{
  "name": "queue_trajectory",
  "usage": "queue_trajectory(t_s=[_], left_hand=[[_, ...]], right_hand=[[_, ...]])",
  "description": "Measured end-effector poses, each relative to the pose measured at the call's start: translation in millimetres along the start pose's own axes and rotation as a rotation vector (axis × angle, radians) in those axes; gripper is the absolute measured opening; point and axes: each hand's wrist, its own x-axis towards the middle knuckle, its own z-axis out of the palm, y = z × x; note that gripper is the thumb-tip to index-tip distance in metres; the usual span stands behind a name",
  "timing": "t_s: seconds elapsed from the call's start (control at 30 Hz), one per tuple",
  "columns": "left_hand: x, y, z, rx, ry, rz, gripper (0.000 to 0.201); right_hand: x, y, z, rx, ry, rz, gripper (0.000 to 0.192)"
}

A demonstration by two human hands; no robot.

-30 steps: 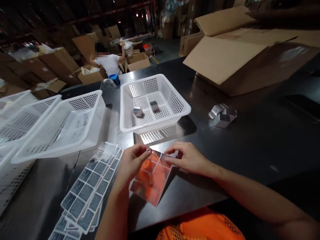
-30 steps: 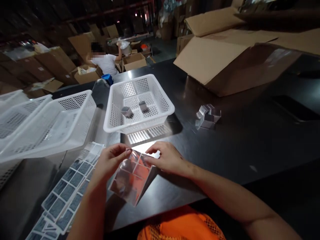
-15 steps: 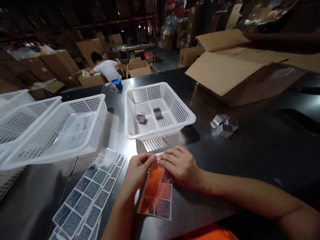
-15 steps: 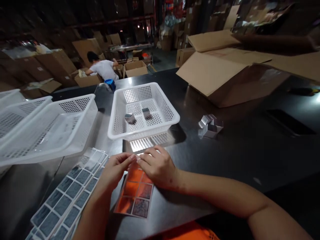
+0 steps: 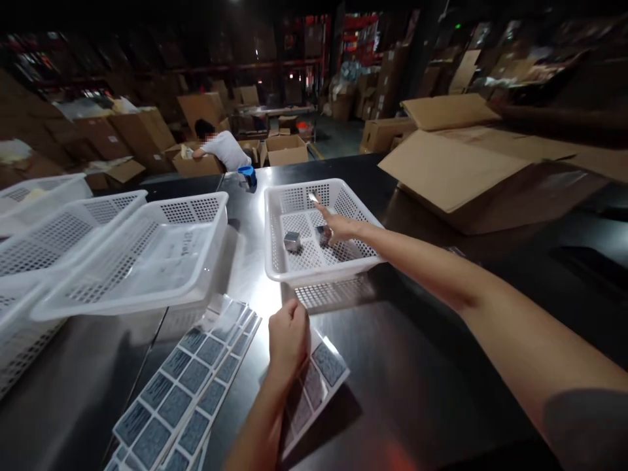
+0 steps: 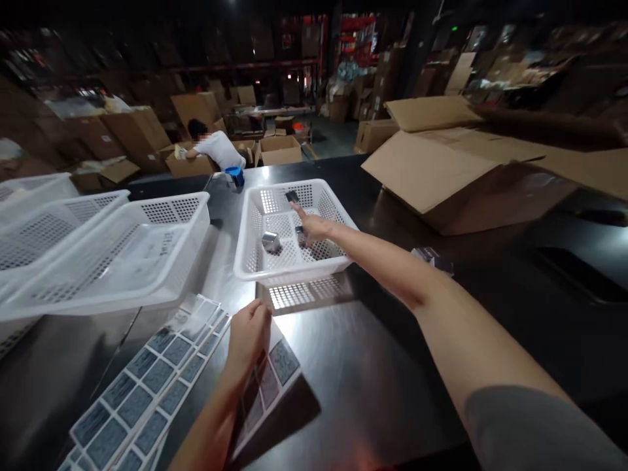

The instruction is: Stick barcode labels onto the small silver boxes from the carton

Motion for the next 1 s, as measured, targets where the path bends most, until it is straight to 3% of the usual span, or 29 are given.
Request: queue_trajectory(t_s=[0.1, 0.2, 0.33, 0.57, 0.7, 0.8, 0.87, 0.93, 1.0], left_hand=[[0.1, -3.1, 4.6, -0.037, -0.067, 0.038, 0.026], [0.6, -5.4, 6.5, -0.087, -0.116, 0.044, 0.024], [-4.2, -3.7, 11.2, -0.088, -0.16, 0.103, 0.024], [-4.8, 1.0, 15.5, 0.012, -0.127, 0.21, 0.02], [-0.1, 0.6, 10.9, 0.04, -0.089, 0.233, 0.02], [-2.5, 3.7, 9.7, 0.05, -0.073, 0.227, 0.023], [-6.2, 7.1, 9.5, 0.07, -0.042, 0.222, 0.026], [-10.4, 9.8, 8.9, 0.093, 0.002, 0.241, 0.039], [-13.9, 10.1, 8.4, 0.104, 0.016, 0.298, 0.06]], right_hand=[[10.0, 2.6, 1.5, -0.074, -0.031, 0.116, 0.121], [-3.4, -6.3, -10.7, -0.038, 0.053, 0.066, 0.116], [-14.2, -20.0, -14.0, -0.066, 0.034, -0.011, 0.129], [2.4, -48.6, 26.5, -0.079, 0.109, -0.15, 0.084], [-0.5, -58.6, 15.7, -0.019, 0.137, -0.197, 0.088], [-29.7, -62.0, -0.9, 0.105, 0.257, -0.241, 0.098], [-62.9, -62.7, -5.5, 0.357, 0.393, -0.241, 0.104], [-101.6, -62.2, -1.0, 0.66, 0.469, -0.205, 0.112], [-138.9, -60.3, 12.4, 0.875, 0.453, -0.157, 0.113]])
